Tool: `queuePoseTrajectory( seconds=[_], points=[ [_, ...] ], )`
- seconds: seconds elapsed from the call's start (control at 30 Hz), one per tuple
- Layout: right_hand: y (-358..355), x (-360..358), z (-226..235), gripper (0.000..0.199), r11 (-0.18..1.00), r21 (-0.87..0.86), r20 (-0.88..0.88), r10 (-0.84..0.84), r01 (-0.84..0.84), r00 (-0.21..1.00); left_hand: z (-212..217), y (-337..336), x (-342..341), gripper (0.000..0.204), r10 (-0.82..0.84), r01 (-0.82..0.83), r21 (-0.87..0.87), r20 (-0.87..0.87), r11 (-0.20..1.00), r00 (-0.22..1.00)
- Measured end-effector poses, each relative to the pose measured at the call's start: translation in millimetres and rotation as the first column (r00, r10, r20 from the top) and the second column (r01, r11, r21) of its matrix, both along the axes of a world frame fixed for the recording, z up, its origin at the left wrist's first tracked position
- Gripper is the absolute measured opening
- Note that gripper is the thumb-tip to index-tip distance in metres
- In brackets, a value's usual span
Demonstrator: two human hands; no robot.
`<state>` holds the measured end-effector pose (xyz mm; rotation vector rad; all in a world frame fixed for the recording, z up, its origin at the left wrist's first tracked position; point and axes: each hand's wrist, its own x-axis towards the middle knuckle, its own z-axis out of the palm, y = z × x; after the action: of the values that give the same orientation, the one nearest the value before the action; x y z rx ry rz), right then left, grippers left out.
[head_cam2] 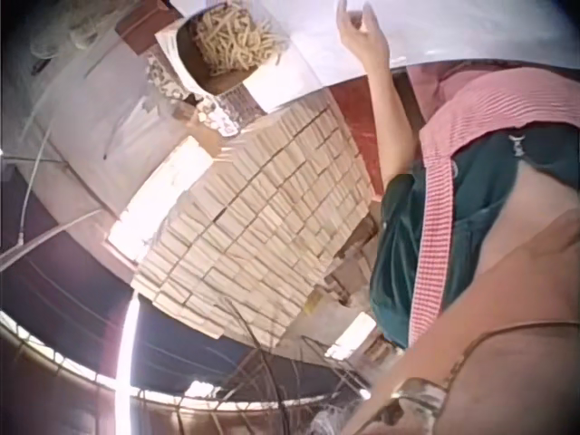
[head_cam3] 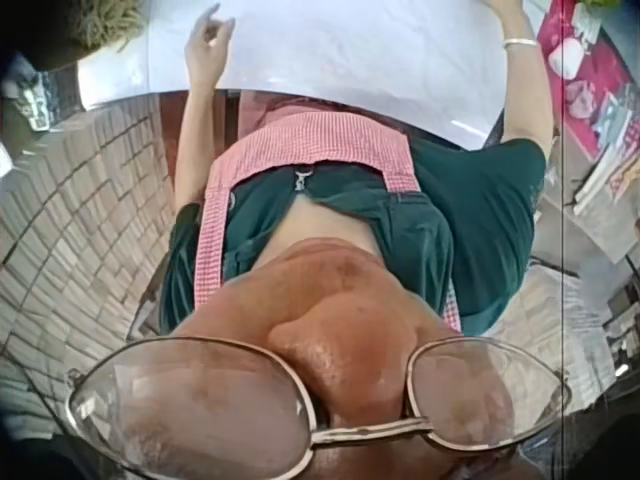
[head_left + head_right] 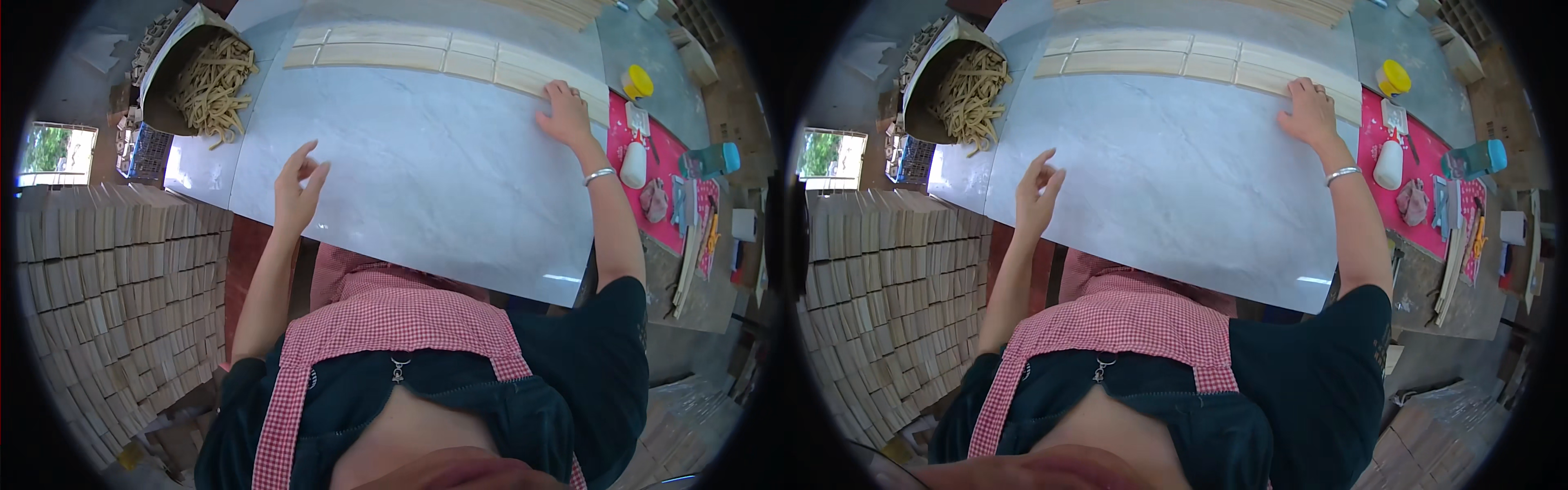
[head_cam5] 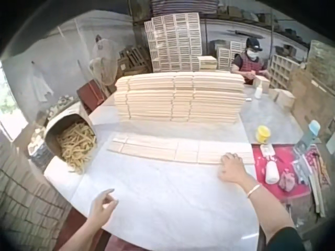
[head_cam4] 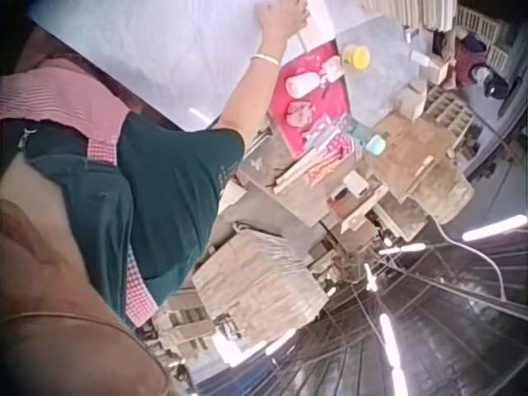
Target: Assembling wooden boxes by gluing and stapling wooden slats into a frame.
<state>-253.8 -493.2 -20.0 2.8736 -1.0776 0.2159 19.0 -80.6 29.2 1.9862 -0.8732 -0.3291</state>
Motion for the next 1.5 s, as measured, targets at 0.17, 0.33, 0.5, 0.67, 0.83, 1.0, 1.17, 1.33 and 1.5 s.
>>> queuePoseTrajectory(
  seconds=[0.17, 0.33, 0.5, 0.67, 0.83, 1.0, 1.17, 1.33, 1.5],
  points=[
    [-7.0, -11.7, 28.1, 0.058, 0.94, 0.34, -0.039, 0.04, -0.025, 0.998, -0.4, -64.2, 24.2, 0.048, -0.235, 0.226, 0.088, 0.098, 0.97, 0.967],
    [-20.8, -28.6, 15.5, 0.052, 0.972, 0.177, -0.009, 0.16, -0.156, 0.987, 7.8, -96.6, 56.7, 0.067, -0.44, 0.346, 0.292, 0.382, 0.892, 0.813],
    [-7.5, -20.9, 10.9, 0.042, 0.947, 0.184, 0.034, 0.262, -0.264, 0.964, 25.2, -50.4, 88.8, 0.097, -0.585, 0.215, 0.667, 0.398, 0.713, 0.707],
    [35.5, -17.9, 35.2, 0.033, 0.926, 0.327, 0.029, 0.192, -0.191, 0.981, 34.2, 9.3, 132.1, 0.113, -0.529, -0.075, 0.818, 0.436, 0.57, 0.728],
    [67.4, -50.1, 45.2, 0.02, 0.916, 0.265, 0.136, 0.273, -0.301, 0.952, 16.8, 34.7, 173.4, 0.099, -0.571, -0.113, 0.778, 0.543, 0.618, 0.615],
    [98.2, -59.0, 58.2, 0.014, 0.983, 0.135, 0.072, 0.117, -0.126, 0.991, 5.2, 33.2, 166.3, 0.035, -0.521, 0.02, 0.803, 0.368, 0.596, 0.77],
    [133.8, -37.3, 35.0, 0.018, 0.989, 0.097, -0.057, -0.105, 0.11, 0.993, -13.0, 25.5, 111.8, 0.025, -0.548, 0.154, 0.685, 0.405, 0.712, 0.732],
    [177.1, -9.6, 41.4, 0.032, 0.954, 0.281, 0.035, -0.124, 0.11, 0.992, -19.6, 16.1, 89.8, 0.033, -0.463, 0.106, 0.652, 0.406, 0.751, 0.788],
    [188.6, -43.2, 49.9, 0.044, 0.812, 0.542, 0.169, 0.149, -0.219, 0.974, -30.0, 18.3, 92.8, 0.036, -0.376, 0.135, 0.556, 0.345, 0.82, 0.86]
  ],
)
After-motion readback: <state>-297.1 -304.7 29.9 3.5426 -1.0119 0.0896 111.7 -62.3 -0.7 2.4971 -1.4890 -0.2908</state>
